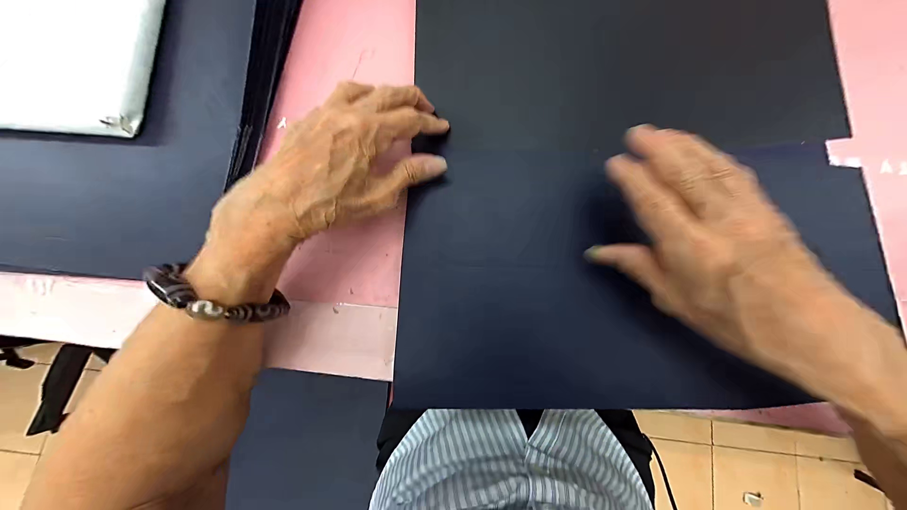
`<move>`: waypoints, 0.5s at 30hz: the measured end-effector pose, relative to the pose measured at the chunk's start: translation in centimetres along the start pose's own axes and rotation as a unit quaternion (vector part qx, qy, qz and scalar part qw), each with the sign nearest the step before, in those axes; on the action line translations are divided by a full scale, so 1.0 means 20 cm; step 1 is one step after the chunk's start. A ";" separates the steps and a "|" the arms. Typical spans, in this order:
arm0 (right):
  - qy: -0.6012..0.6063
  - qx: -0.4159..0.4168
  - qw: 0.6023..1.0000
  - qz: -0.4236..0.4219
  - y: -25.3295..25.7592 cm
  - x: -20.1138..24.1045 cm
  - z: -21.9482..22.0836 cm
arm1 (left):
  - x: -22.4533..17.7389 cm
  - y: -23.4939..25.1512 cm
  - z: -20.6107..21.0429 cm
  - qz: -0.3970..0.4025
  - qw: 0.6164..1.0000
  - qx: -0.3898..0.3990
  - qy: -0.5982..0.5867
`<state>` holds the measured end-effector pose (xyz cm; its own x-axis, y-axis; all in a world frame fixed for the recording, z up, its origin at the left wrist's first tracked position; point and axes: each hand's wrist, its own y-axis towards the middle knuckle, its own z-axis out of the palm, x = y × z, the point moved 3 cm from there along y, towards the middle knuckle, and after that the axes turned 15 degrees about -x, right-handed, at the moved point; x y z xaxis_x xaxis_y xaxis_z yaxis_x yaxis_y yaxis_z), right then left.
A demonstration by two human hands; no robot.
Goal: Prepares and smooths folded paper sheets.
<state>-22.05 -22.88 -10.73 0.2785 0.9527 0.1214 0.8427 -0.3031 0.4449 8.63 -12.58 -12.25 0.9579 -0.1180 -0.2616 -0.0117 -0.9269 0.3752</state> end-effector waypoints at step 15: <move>0.112 -0.013 0.985 -0.132 0.17 0.37 0.40 | 0.14 0.15 0.02 -0.218 0.968 -0.119 -0.046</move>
<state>-13.47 -17.03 -15.48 -0.0606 0.9800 0.1896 0.8594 -0.0454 0.5093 11.23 -15.81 -12.14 0.8271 0.2243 -0.5153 0.4649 -0.7883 0.4030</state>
